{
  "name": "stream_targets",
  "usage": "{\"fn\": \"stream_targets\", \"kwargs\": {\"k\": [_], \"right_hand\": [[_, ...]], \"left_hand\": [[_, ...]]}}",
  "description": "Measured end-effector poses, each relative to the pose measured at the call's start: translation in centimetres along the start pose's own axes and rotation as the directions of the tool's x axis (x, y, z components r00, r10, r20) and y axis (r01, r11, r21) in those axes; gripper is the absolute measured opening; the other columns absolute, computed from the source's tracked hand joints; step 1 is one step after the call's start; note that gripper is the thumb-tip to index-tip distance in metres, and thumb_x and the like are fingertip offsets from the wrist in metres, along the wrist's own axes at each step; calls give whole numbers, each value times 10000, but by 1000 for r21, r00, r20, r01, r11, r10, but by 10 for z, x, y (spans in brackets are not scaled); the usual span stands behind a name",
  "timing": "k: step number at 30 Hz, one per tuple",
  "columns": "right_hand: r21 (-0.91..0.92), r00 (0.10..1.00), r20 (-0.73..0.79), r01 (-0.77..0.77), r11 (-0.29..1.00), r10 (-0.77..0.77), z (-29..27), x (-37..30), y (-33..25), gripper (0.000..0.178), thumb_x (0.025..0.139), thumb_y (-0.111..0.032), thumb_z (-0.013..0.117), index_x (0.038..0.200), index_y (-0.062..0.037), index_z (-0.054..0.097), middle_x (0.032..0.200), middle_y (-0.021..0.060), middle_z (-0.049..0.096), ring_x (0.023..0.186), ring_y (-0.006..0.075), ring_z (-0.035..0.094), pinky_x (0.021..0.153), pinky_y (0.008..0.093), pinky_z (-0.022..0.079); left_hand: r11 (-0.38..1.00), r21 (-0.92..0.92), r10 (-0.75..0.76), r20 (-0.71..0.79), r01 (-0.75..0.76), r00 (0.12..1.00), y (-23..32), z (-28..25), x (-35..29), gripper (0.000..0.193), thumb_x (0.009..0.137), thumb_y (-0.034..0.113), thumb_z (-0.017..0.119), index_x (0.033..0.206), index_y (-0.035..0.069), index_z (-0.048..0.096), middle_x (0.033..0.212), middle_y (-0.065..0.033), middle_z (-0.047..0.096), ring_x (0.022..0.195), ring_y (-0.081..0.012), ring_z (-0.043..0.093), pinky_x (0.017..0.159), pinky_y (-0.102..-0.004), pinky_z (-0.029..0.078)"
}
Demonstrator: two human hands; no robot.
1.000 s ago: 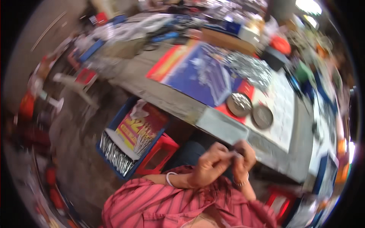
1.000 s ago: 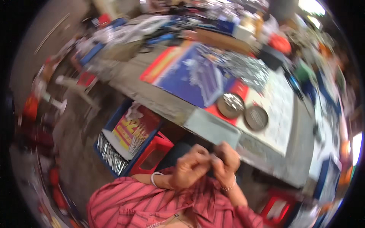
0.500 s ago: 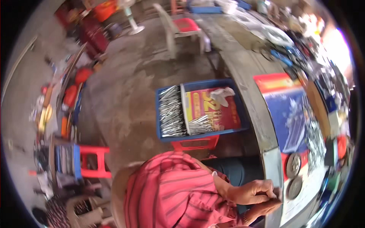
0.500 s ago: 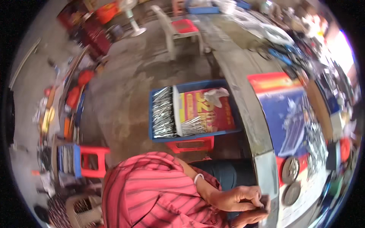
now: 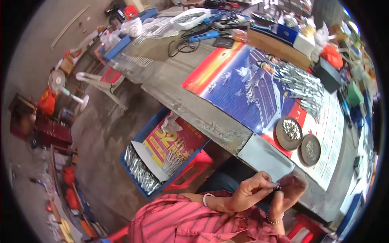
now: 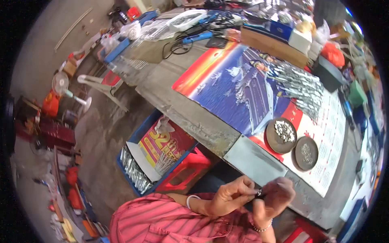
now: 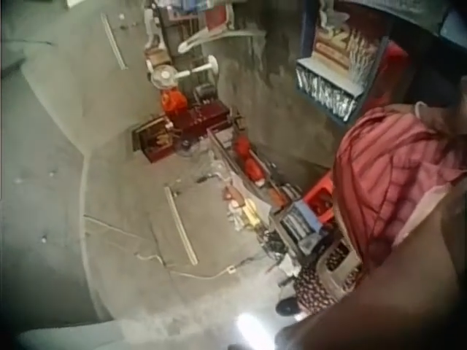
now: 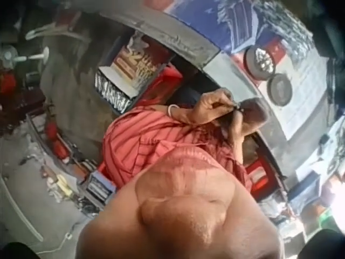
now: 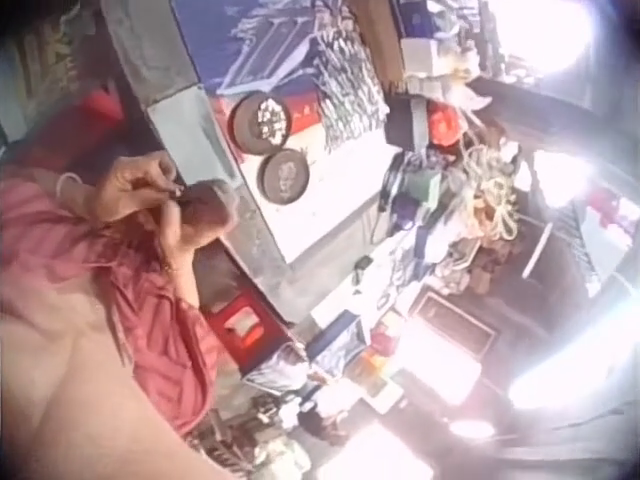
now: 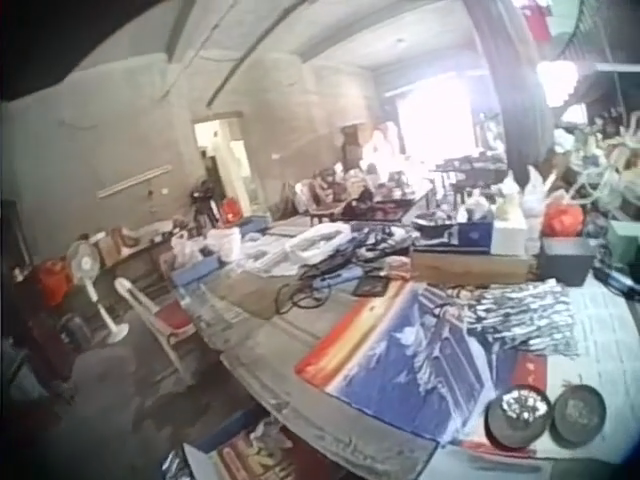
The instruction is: Assembling small metal pins and components onto a metal plate at a workbench.
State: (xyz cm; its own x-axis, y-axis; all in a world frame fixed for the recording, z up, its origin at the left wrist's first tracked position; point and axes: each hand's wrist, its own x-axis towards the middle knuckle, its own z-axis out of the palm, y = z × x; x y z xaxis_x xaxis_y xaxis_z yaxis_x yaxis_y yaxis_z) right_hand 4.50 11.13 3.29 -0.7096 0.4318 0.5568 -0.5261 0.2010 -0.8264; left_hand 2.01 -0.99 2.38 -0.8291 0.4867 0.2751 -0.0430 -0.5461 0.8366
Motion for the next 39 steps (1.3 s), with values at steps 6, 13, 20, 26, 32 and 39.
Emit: {"fn": "stream_targets", "kwargs": {"k": [6,13,20,26,32,39], "right_hand": [[-102,969,-96,-239,966,229,-29,9,24,99,829,26,371,886,2,448,874,98,473,625,134,423,535,246,373],[-164,941,147,-280,946,304,-26,12,31,368,880,-271,443,628,-3,436,547,88,412,450,169,379,432,321,305],[-299,934,277,-141,944,227,-38,28,18,234,778,-145,550,642,10,438,585,136,436,473,291,442,452,344,347],[-204,955,136,-233,951,263,-53,40,11,215,799,-112,587,658,11,481,599,132,480,518,259,499,486,332,392],[-256,920,180,-297,920,348,-49,27,12,264,821,-136,617,678,21,460,573,147,401,483,272,397,461,349,335],[-301,926,204,-250,920,318,-51,28,5,309,859,-162,592,649,10,445,569,170,423,477,329,428,454,375,346]], "left_hand": [[998,41,-48,-19,49,999,-9,1,13,194,877,-74,531,1045,11,575,967,-52,470,849,-93,451,744,-207,375],[994,74,-85,9,84,996,-18,6,24,202,870,-80,536,1048,8,572,969,-53,471,851,-92,451,742,-197,375],[979,191,-93,124,68,988,-23,8,32,197,886,-75,512,1056,8,568,1001,-53,466,848,-88,462,713,-191,379],[975,-112,-193,-11,191,981,-35,16,31,265,895,-92,481,1127,24,535,1050,-38,469,708,-58,468,556,-189,377],[957,-104,-272,-4,270,962,-37,19,31,222,910,-23,508,1112,67,517,964,15,517,640,-33,442,526,-173,348],[958,26,-288,40,287,957,-38,15,25,267,913,-42,480,1158,55,439,944,-17,490,643,-41,461,533,-177,382]]}}
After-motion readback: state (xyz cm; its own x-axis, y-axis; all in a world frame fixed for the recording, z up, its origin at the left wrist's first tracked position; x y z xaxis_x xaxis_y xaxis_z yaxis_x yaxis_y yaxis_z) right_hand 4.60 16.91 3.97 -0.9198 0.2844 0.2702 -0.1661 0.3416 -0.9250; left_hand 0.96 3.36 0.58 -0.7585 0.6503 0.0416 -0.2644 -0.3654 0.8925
